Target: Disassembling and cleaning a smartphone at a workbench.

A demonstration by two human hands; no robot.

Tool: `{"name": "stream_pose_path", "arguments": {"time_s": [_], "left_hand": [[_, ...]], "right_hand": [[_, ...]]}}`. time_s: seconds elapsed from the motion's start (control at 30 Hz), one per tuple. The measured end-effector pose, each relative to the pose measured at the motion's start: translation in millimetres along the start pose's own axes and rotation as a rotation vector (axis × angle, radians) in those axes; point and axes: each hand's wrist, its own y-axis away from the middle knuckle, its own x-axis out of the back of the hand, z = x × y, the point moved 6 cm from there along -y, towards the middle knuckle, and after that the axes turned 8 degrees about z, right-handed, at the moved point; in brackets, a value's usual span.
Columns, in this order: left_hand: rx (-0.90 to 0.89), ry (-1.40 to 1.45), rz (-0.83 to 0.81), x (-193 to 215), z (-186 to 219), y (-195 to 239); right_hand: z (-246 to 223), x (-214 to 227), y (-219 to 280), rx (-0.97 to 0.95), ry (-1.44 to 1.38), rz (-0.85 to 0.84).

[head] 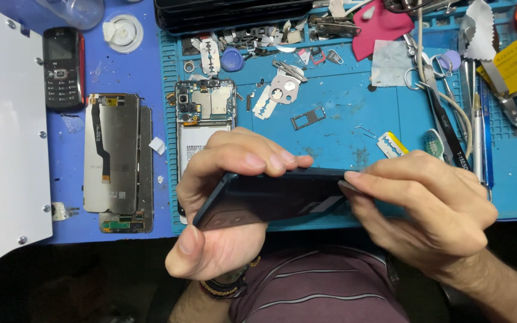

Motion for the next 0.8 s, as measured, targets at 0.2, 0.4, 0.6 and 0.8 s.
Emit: {"name": "stream_pose_path", "arguments": {"time_s": [0.2, 0.4, 0.6, 0.8], "left_hand": [[-0.019, 0.01, -0.008, -0.5, -0.8, 0.1], [0.004, 0.008, -0.008, -0.6, -0.1, 0.1], [0.009, 0.013, -0.01, -0.2, -0.7, -0.5], [0.02, 0.017, -0.015, 0.0, -0.7, -0.5]], "right_hand": [[-2.5, 6.0, -5.9, 0.124, 0.021, -0.072], [-10.1, 3.9, -10.9, 0.171, 0.007, -0.054], [-6.2, 4.1, -6.4, 0.161, 0.005, -0.075], [-2.4, 4.2, -7.6, 0.051, -0.003, -0.07]]}}
